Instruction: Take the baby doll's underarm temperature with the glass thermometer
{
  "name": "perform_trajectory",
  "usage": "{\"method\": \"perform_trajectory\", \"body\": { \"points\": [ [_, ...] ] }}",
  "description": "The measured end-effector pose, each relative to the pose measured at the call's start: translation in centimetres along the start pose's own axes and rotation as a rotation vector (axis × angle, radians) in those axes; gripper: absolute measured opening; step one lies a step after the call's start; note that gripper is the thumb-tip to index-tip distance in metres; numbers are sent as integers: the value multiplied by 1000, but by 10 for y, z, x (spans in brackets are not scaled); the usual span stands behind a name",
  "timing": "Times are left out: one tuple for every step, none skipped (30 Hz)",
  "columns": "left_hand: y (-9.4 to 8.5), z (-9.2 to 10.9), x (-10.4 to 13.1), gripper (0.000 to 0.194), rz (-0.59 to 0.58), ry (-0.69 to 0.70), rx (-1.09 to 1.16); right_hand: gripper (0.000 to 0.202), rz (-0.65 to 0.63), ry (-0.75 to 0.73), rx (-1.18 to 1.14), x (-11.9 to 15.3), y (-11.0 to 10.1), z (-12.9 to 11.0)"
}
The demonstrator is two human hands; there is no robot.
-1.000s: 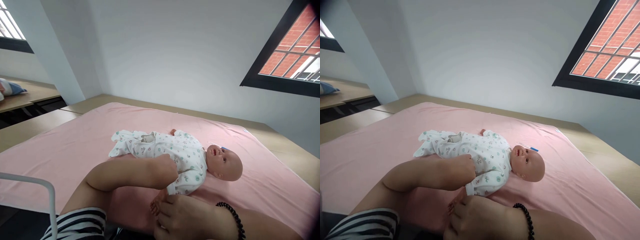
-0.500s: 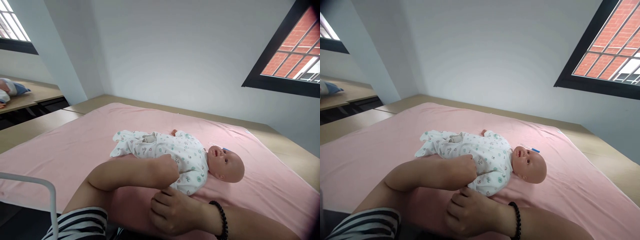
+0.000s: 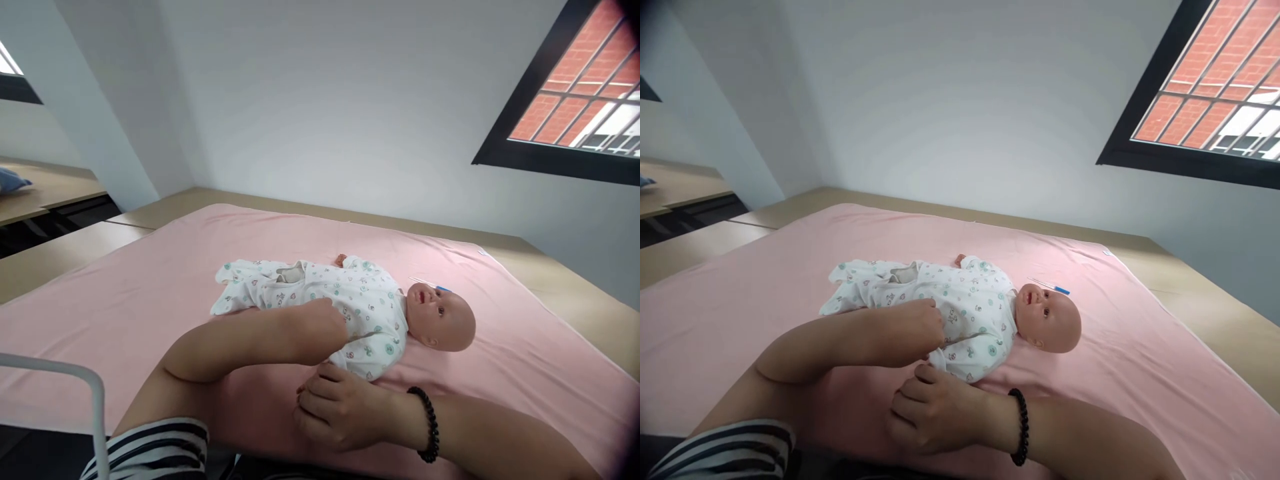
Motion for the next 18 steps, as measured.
{"method": "perform_trajectory", "body": {
  "points": [
    [-6, 1, 2, 19, -54, 28, -53, 12, 3, -25, 9, 0, 1, 1],
    [-12, 1, 3, 21, -99, 45, -99, 12, -3, -56, 13, 0, 1, 1],
    [-17, 0, 4, 22, -132, 50, -128, 13, -17, -82, 9, -1, -1, 1],
    [-22, -2, 6, 23, -146, 45, -128, 14, -40, -101, -7, -4, -4, 2],
    [-25, -5, 7, 24, -153, 48, -114, 16, -66, -107, -30, -8, -9, 3],
    [-27, -8, 9, 24, -159, 52, -90, 19, -93, -105, -54, -13, -19, 6],
    [-28, -13, 11, 24, -165, 58, -50, 22, -107, -77, -71, -18, -32, 10],
    [-29, -18, 12, 23, -162, 68, -7, 24, -108, -19, -69, -22, -50, 17],
    [-29, -23, 14, 23, -149, 80, 23, 19, -115, 56, -41, -24, -72, 26],
    [-30, -29, 14, 24, -129, 92, 40, 14, -52, 252, 4, -22, -98, 40],
    [-31, -35, 14, 25, -109, 100, 46, 14, 12, 468, 58, -16, -127, 56],
    [-32, -41, 14, 26, -85, 109, 50, 18, 62, 572, 89, -5, -156, 73],
    [-33, -47, 12, 25, -62, 119, 59, 21, 103, 689, 103, 10, -184, 91],
    [-35, -54, 9, 23, -41, 122, 79, 20, 181, 854, 45, 28, -208, 109],
    [-37, -61, 5, 18, -15, 121, 117, 22, 257, 987, -50, 47, -228, 125],
    [-38, -67, 1, 14, 22, 117, 157, 28, 283, 1081, -145, 65, -241, 138],
    [-38, -74, -4, 12, 58, 116, 185, 32, 270, 1139, -226, 79, -249, 148],
    [-38, -80, -9, 12, 90, 109, 206, 34, 200, 1161, -303, 88, -250, 154]
  ]
}}
Point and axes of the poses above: each hand's wrist, its own x-axis away from the middle knuckle, its own y-axis out of the palm, z = x × y, the point moved 1 cm from there along -x, towards the middle knuckle, and after that the axes turned 5 degrees about -x, right-handed, at the moved point
